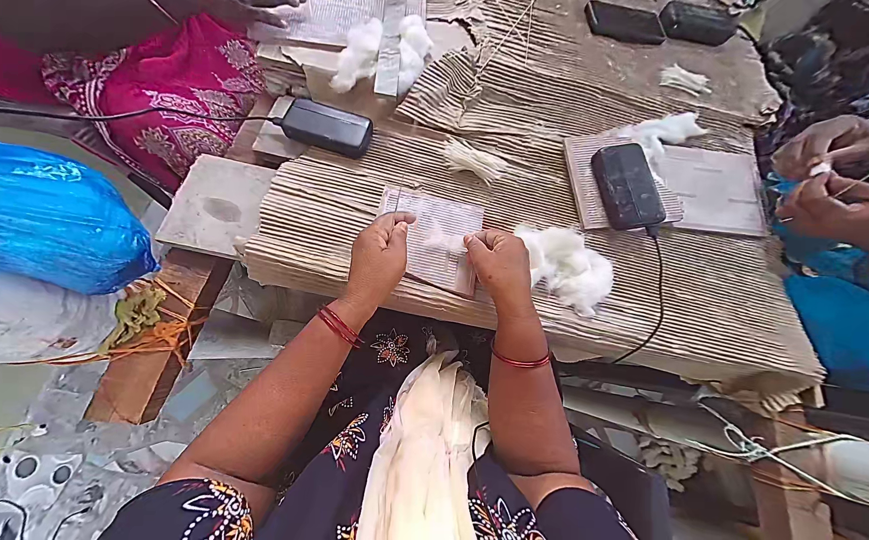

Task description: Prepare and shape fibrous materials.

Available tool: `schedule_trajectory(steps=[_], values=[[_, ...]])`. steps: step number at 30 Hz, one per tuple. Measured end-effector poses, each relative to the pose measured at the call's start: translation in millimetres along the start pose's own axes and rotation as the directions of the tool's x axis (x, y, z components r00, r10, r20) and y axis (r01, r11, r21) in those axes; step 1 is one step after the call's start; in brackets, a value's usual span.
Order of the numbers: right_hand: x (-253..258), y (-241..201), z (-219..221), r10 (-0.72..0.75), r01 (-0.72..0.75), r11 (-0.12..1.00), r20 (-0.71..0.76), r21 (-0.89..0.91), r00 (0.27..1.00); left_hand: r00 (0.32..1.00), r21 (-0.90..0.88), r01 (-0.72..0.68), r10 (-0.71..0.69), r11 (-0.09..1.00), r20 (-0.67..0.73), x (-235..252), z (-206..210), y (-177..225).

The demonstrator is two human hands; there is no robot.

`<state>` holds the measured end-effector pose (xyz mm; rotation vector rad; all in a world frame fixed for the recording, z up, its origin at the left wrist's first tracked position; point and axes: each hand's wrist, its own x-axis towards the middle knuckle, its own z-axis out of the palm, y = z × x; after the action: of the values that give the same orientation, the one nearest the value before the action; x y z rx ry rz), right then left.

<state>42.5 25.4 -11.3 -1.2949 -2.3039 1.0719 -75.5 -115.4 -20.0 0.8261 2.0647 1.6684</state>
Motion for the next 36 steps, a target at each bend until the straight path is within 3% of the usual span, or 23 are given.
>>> schedule_trajectory(steps=[1, 3, 5, 7, 10, 16, 20, 22, 24, 27, 30, 33, 36], values=[[0.1, 0.5, 0.2, 0.003, -0.003, 1.0, 0.011, -0.003, 1.0, 0.981, 0.175, -0.192, 0.193, 0.966, 0.011, -0.6, -0.7, -4.6], [0.9, 1.0, -0.7, -0.003, 0.004, 1.0, 0.036, -0.019, 0.999, 0.863, 0.342, -0.501, 0.485, 0.795, 0.137, 3.0, 3.1, -16.6], [1.7, 0.4, -1.5, -0.018, 0.02, 0.999, 0.065, -0.042, 0.998, 0.812, 0.36, -0.583, 0.507, 0.729, 0.289, 3.5, 7.1, -21.0], [2.4, -1.0, -3.7, -0.035, 0.041, 0.997, 0.105, -0.06, 0.994, 0.831, 0.357, -0.531, 0.39, 0.769, 0.396, -1.0, 8.3, -18.3], [0.1, -1.0, -13.3, -0.03, 0.047, 0.994, 0.158, -0.103, 0.987, 0.859, 0.375, -0.462, 0.302, 0.804, 0.412, -4.1, 6.8, -16.0], [-21.1, 3.0, -67.7, 0.132, -0.075, 0.875, 0.087, -0.478, 0.987, 0.9, 0.245, -0.291, 0.178, 0.925, 0.399, 2.5, 4.0, -12.5], [-46.3, 12.8, -75.1, -0.027, -0.003, 0.902, -0.064, -0.432, 0.998, 0.943, 0.065, -0.265, 0.244, 0.962, 0.227, 4.0, 1.6, -12.9], [-47.1, 12.4, -69.8, -0.195, 0.085, 0.91, -0.237, -0.405, 0.952, 0.953, 0.05, -0.284, 0.276, 0.958, 0.122, 5.2, 1.6, -15.9], [-37.8, 8.0, -61.8, -0.321, 0.207, 0.916, -0.316, -0.344, 0.893, 0.944, 0.104, -0.326, 0.319, 0.939, 0.081, 6.2, 0.7, -18.3], [-14.0, -5.7, -43.1, -0.342, 0.285, 0.922, -0.212, -0.261, 0.915, 0.926, 0.156, -0.373, 0.357, 0.914, 0.125, 5.1, 0.8, -18.6], [7.0, -24.7, -23.3, -0.249, 0.249, 0.953, 0.017, -0.173, 0.968, 0.913, 0.192, -0.374, 0.324, 0.907, 0.25, -0.4, 1.1, -13.0], [27.1, -34.7, -5.4, -0.157, 0.201, 0.965, 0.242, -0.168, 0.957, 0.896, 0.261, -0.399, 0.312, 0.879, 0.317, -1.5, 2.7, -17.7], [32.9, -34.8, 6.2, -0.147, 0.219, 0.945, 0.282, -0.241, 0.948, 0.904, 0.359, -0.41, 0.32, 0.838, 0.285, -1.2, 1.9, -18.9]])
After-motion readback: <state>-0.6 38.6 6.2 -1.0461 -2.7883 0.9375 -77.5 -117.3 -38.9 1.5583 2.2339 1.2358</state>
